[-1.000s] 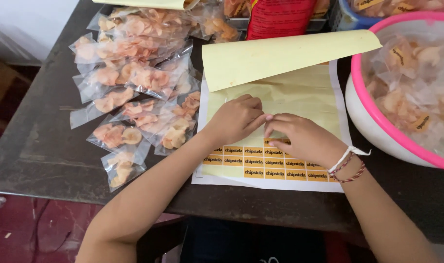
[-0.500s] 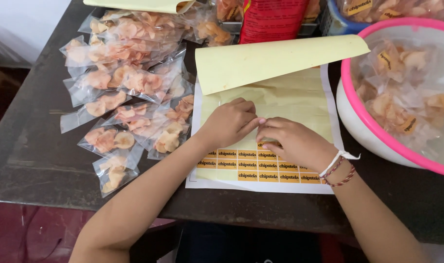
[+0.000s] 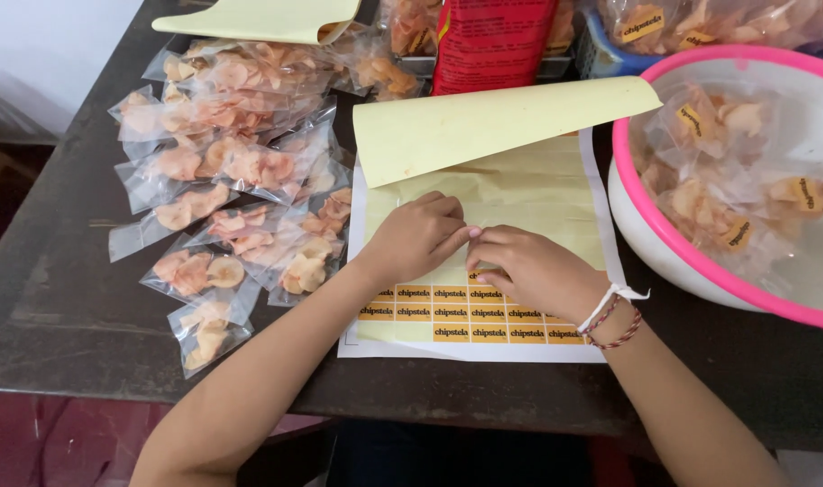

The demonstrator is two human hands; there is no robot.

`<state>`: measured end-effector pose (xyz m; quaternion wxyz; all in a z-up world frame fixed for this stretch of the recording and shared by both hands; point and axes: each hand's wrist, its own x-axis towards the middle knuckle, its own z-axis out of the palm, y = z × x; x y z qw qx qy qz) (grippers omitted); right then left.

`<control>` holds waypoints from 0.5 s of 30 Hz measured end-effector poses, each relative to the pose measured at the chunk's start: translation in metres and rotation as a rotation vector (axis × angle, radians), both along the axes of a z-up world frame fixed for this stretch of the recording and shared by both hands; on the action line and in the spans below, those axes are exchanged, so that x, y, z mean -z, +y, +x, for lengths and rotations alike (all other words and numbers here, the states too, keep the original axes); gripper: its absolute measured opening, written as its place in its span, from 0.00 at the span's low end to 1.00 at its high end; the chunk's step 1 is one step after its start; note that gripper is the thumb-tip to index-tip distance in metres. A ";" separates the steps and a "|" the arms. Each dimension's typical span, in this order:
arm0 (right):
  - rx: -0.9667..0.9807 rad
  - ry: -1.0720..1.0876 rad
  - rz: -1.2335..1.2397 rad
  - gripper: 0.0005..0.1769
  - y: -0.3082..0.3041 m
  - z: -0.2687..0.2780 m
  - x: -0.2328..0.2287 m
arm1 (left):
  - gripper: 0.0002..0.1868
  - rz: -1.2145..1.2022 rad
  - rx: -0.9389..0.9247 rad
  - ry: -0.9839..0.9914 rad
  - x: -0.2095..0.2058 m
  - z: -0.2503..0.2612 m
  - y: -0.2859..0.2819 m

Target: Applying adhesive labels to individual snack bags and organizing them into a collection bowl.

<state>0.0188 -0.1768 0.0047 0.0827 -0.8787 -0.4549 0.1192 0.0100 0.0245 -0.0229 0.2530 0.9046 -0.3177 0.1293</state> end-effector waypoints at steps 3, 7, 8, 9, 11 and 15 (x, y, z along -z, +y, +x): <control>0.006 0.011 -0.005 0.14 0.001 -0.001 -0.003 | 0.24 -0.012 -0.003 0.016 0.000 -0.001 -0.001; 0.010 0.009 0.010 0.13 0.002 -0.004 -0.006 | 0.24 0.011 0.005 0.023 -0.004 -0.002 -0.001; 0.009 0.006 0.002 0.13 0.002 -0.005 -0.007 | 0.24 0.013 0.002 0.028 -0.004 -0.002 -0.001; 0.007 0.003 -0.005 0.13 0.003 -0.005 -0.007 | 0.24 0.015 -0.001 0.034 -0.005 -0.002 -0.001; -0.002 -0.013 -0.004 0.13 0.003 -0.005 -0.007 | 0.24 0.012 -0.002 0.029 -0.004 -0.002 -0.001; -0.001 -0.021 -0.033 0.10 0.004 -0.004 -0.004 | 0.24 -0.003 -0.010 0.016 0.002 0.000 0.000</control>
